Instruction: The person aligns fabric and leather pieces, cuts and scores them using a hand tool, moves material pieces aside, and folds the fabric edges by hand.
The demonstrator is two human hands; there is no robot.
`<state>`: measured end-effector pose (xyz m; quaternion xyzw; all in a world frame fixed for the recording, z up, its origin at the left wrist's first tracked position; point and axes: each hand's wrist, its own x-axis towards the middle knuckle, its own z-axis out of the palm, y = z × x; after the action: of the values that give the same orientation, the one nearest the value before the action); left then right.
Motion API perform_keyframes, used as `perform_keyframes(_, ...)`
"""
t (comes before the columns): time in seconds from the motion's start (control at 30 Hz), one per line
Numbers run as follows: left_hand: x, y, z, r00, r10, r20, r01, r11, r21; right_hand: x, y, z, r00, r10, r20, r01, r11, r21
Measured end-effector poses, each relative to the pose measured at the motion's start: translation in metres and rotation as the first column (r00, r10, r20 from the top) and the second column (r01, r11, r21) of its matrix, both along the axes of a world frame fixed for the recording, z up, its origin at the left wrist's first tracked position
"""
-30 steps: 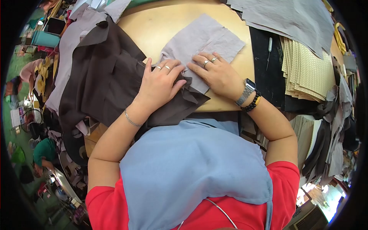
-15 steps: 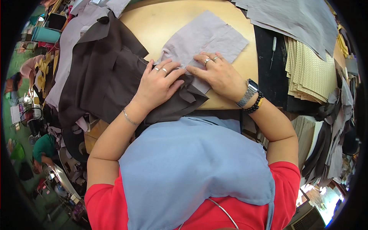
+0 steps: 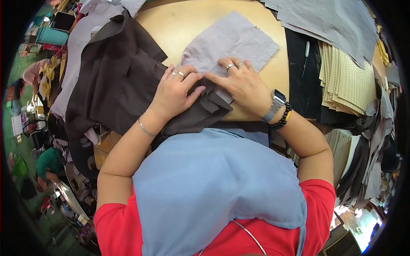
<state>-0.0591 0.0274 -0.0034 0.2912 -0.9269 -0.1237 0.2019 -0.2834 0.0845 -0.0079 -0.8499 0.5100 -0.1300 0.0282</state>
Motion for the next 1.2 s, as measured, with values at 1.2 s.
perform_keyframes(1.2,-0.008,-0.006,-0.006,0.988,-0.101,0.118,0.117,0.984,-0.136,-0.043,-0.018,-0.018,0.928,-0.373,-0.002,0.372,0.927,-0.055)
